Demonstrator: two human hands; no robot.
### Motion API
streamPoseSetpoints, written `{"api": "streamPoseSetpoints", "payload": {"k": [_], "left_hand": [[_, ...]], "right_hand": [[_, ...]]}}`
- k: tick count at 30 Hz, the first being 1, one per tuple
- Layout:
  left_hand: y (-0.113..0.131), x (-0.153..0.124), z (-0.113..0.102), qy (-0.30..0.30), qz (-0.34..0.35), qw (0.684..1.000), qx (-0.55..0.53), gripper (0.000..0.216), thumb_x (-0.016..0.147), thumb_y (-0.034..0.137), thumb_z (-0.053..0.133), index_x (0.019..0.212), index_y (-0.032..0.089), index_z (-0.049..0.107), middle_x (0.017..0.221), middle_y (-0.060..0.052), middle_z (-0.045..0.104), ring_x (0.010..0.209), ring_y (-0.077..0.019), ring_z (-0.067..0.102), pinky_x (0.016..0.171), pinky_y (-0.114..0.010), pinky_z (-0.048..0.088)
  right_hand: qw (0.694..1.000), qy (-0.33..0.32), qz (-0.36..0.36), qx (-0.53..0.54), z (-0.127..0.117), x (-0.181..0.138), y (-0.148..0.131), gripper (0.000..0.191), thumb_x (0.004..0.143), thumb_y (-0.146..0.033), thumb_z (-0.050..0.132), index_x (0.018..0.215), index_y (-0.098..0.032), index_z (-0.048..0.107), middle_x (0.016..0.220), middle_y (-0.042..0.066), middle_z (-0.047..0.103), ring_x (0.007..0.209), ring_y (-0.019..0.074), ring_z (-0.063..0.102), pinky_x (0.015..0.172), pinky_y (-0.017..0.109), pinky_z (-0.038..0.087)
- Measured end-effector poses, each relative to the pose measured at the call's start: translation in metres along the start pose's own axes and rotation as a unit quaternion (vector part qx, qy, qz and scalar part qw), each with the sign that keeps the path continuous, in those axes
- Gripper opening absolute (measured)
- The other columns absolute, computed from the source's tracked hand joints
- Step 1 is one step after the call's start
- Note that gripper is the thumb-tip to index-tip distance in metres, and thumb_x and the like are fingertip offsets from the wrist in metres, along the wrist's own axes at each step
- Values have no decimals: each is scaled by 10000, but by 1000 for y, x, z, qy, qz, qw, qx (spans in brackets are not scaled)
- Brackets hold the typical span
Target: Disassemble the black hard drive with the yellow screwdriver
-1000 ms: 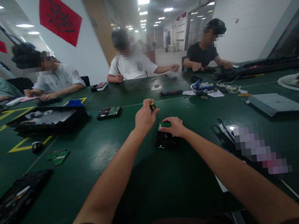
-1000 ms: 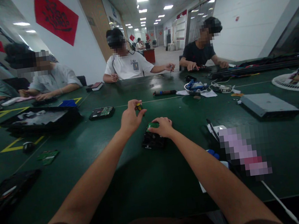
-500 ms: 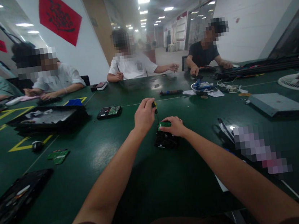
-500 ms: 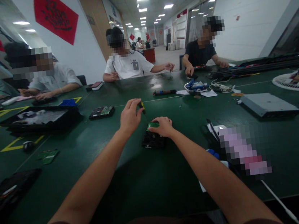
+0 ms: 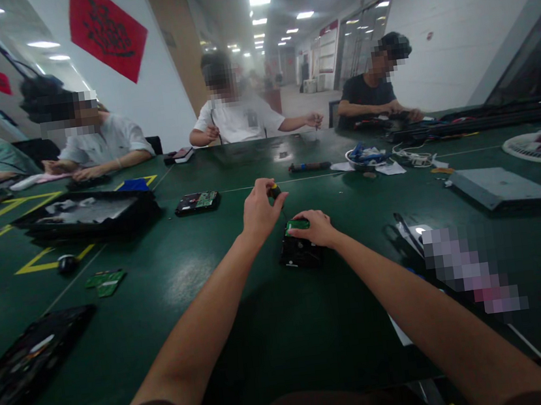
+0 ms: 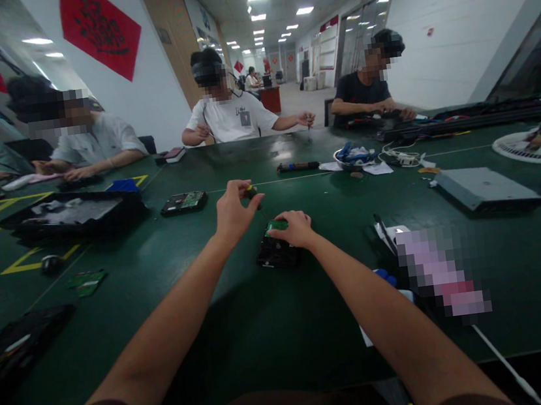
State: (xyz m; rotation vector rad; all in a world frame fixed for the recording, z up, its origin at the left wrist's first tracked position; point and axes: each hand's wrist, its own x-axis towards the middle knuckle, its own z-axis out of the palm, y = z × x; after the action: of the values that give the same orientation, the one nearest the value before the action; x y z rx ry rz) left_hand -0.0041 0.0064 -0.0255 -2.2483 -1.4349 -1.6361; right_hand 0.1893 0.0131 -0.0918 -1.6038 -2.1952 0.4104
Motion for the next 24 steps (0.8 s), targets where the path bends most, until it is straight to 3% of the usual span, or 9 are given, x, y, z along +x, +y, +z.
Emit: {"api": "streamPoseSetpoints", "payload": {"k": [4,9,15,24], "left_hand": [[4,1,-2,-2,14,1000,12,301,899,203,663,1158,209,511,1060,-80,668,923,-190,678,858,-354,546],[10,2,-7,-5,21,998,50,250,908,212,636,1153,225,588,1163,-102,606,1011,-217,639,862,-356,548],[10,2,-8,-30,29,998,56,293,947,173,572,1233,236,582,1213,-101,658,1066,-235,652,925,-383,537],[0,1,0,4,2,1000,-4,380,878,258,745,1171,216,506,1131,-92,690,936,-195,709,868,-364,566]], "right_hand": [[1000,0,0,-1,1,1,1,554,820,-676,694,1248,-326,684,1308,68,652,1275,329,514,1050,486,376],[1000,4,4,-6,1,1,0,550,813,-667,708,1242,-324,686,1296,67,658,1277,324,516,1054,475,377],[1000,4,4,-3,0,1,-1,567,809,-690,698,1245,-327,689,1301,67,660,1270,331,525,1050,489,378],[1000,11,7,-1,1,-1,-2,545,806,-666,715,1231,-325,690,1284,63,665,1266,321,526,1047,476,382]]}}
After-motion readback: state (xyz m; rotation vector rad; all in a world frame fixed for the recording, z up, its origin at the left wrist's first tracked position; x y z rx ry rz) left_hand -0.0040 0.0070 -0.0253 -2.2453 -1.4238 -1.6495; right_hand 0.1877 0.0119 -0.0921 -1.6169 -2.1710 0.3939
